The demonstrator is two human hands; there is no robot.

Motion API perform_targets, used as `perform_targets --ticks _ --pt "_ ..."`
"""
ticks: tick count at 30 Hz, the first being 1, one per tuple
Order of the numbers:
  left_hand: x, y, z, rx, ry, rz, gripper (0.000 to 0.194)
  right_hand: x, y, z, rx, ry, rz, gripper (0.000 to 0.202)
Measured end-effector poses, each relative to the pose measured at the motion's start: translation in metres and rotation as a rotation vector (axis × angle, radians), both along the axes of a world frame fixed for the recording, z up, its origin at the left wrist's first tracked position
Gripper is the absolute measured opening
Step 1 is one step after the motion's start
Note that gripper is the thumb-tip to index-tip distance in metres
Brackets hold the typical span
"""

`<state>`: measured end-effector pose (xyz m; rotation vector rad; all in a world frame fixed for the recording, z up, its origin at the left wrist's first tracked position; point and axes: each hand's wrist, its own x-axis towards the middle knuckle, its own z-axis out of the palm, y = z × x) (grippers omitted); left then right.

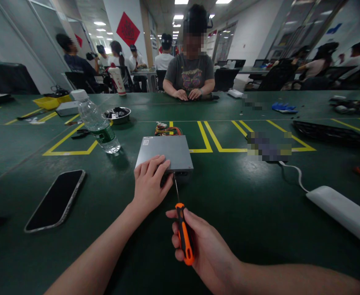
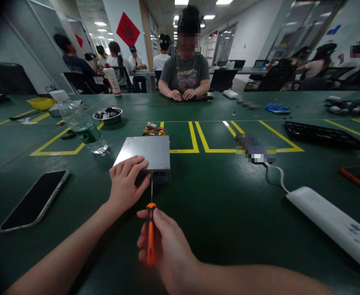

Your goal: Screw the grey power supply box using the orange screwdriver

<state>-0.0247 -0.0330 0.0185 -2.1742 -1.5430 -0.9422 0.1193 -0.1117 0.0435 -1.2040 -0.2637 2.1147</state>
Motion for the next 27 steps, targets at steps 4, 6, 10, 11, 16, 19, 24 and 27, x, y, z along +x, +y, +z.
perform_targets --ticks 4,6,10,11,16,19,24,27 --pt "0.000 0.000 -0.001 -0.010 0.005 0.003 0.029 0.000 0.000 -0.004 0.009 0.012 -0.070 0.015" --pt "0.000 0.001 -0.001 -0.005 0.009 0.009 0.029 0.001 -0.001 -0.006 0.049 0.002 -0.079 0.018" --pt "-0.001 0.000 -0.001 -0.007 0.008 0.012 0.029 0.002 -0.001 -0.003 0.055 0.003 -0.037 0.019" --pt "-0.001 0.000 -0.001 -0.011 0.008 0.009 0.029 0.002 0.000 -0.002 0.040 0.002 -0.022 0.019" --pt "0.000 0.000 -0.001 -0.001 0.005 0.003 0.029 -0.001 0.003 -0.005 -0.028 0.015 -0.031 0.022" --pt "-0.001 0.001 -0.002 0.001 0.006 0.000 0.030 -0.001 0.005 -0.007 -0.001 0.014 -0.073 0.019" --pt "-0.001 0.000 -0.001 -0.009 -0.002 -0.002 0.030 0.001 0.006 0.003 0.024 -0.028 -0.038 0.024" --pt "-0.001 0.000 -0.001 -0.019 -0.005 -0.005 0.030 0.002 0.008 0.004 -0.020 -0.028 -0.004 0.035"
